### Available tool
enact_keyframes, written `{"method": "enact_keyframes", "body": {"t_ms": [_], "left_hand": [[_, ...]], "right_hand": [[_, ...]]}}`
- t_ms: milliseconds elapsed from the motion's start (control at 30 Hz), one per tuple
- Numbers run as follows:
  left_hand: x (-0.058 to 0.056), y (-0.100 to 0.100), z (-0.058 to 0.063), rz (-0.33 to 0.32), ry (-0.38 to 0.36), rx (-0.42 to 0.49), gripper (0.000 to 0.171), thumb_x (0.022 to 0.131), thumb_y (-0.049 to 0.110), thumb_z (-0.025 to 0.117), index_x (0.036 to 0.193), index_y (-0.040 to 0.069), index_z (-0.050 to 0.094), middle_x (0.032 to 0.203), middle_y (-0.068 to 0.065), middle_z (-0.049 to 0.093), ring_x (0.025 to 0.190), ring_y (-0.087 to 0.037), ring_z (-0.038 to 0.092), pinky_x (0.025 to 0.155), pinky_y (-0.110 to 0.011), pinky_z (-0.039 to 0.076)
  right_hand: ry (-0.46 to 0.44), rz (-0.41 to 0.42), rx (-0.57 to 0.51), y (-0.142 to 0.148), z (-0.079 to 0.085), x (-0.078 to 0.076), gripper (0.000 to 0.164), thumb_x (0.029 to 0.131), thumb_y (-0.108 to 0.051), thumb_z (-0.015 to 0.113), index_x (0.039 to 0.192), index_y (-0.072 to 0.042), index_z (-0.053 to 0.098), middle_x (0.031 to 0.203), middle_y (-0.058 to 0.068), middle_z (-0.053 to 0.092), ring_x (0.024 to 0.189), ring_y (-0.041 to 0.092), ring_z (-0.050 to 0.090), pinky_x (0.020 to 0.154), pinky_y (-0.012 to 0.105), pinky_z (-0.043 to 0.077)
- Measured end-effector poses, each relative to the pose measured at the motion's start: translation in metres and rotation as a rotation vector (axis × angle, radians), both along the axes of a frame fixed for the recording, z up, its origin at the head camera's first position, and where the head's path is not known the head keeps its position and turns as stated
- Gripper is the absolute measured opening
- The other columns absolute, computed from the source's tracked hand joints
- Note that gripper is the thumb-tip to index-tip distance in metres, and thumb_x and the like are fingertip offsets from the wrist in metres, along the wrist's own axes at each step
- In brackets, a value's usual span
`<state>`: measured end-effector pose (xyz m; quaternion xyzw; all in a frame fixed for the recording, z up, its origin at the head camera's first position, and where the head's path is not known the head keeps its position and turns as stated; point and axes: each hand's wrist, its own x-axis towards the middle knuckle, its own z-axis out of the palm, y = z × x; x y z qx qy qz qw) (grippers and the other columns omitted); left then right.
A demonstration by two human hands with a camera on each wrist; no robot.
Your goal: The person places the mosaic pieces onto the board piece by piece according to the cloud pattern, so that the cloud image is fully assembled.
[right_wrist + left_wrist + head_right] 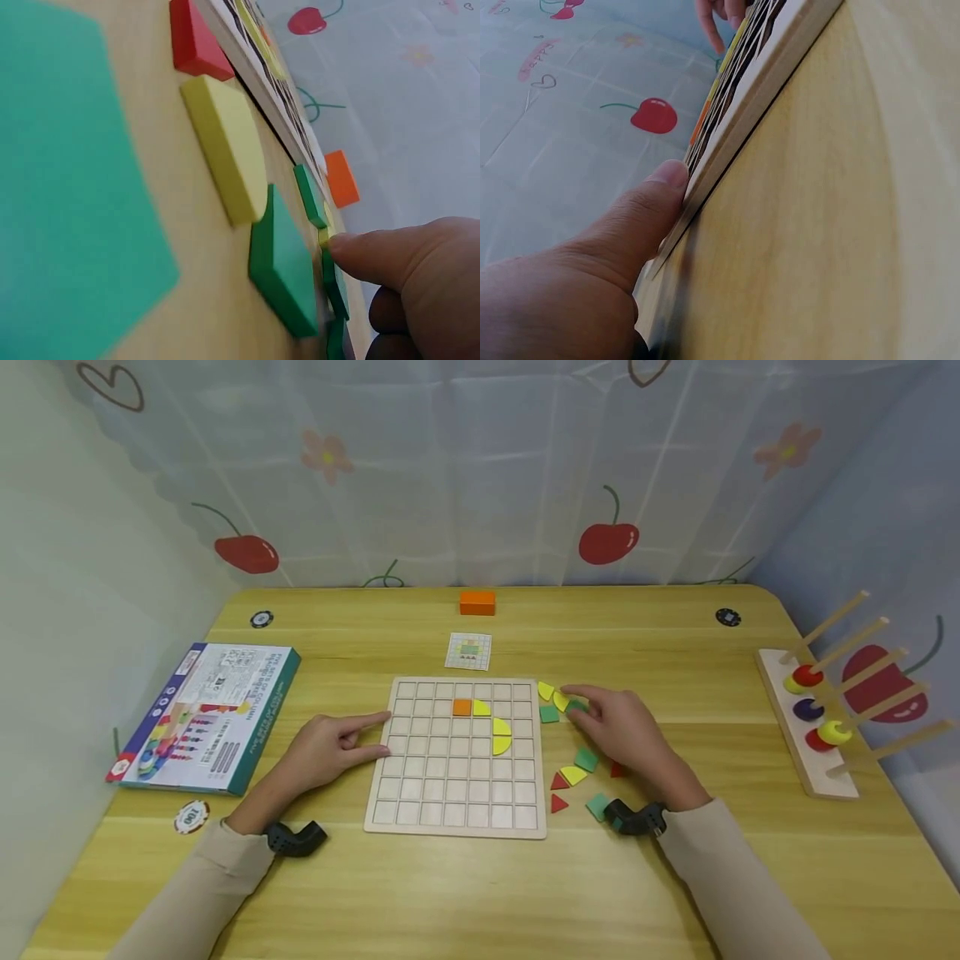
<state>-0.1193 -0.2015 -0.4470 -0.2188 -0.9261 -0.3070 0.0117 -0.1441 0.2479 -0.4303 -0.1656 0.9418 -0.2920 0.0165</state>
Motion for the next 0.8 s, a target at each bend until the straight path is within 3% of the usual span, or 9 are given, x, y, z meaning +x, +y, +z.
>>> {"method": "enact_keyframes", "body": {"t_ms": [233, 500, 800], "left_hand": [[0.0, 0.0, -0.001, 0.0, -0.012, -0.001, 0.053, 0.089, 0.054, 0.075, 0.135, 0.026, 0.07, 0.056, 0.013, 0.034, 0.05, -0.003, 0.025, 0.05, -0.025, 0.026], [0.0, 0.0, 0.002, -0.001, -0.005, -0.001, 0.052, 0.089, 0.05, 0.077, 0.134, 0.025, 0.07, 0.056, 0.012, 0.034, 0.05, -0.003, 0.026, 0.05, -0.025, 0.027], [0.001, 0.001, 0.003, -0.001, -0.019, -0.002, 0.052, 0.089, 0.049, 0.077, 0.134, 0.024, 0.071, 0.056, 0.012, 0.034, 0.05, -0.004, 0.027, 0.05, -0.025, 0.027]], "right_hand": [[-0.014, 0.009, 0.041, -0.011, 0.002, -0.008, 0.037, 0.099, -0.021, 0.07, 0.133, -0.007, 0.067, 0.057, -0.003, 0.043, 0.047, 0.015, 0.04, 0.045, 0.029, 0.034], [-0.035, -0.026, 0.08, -0.013, 0.002, -0.011, 0.036, 0.097, -0.024, 0.073, 0.129, -0.009, 0.067, 0.061, -0.001, 0.046, 0.049, 0.017, 0.041, 0.046, 0.031, 0.034], [-0.055, -0.006, 0.107, -0.012, 0.002, -0.015, 0.042, 0.098, -0.025, 0.072, 0.137, -0.013, 0.064, 0.057, -0.001, 0.041, 0.047, 0.016, 0.039, 0.046, 0.029, 0.032]]}}
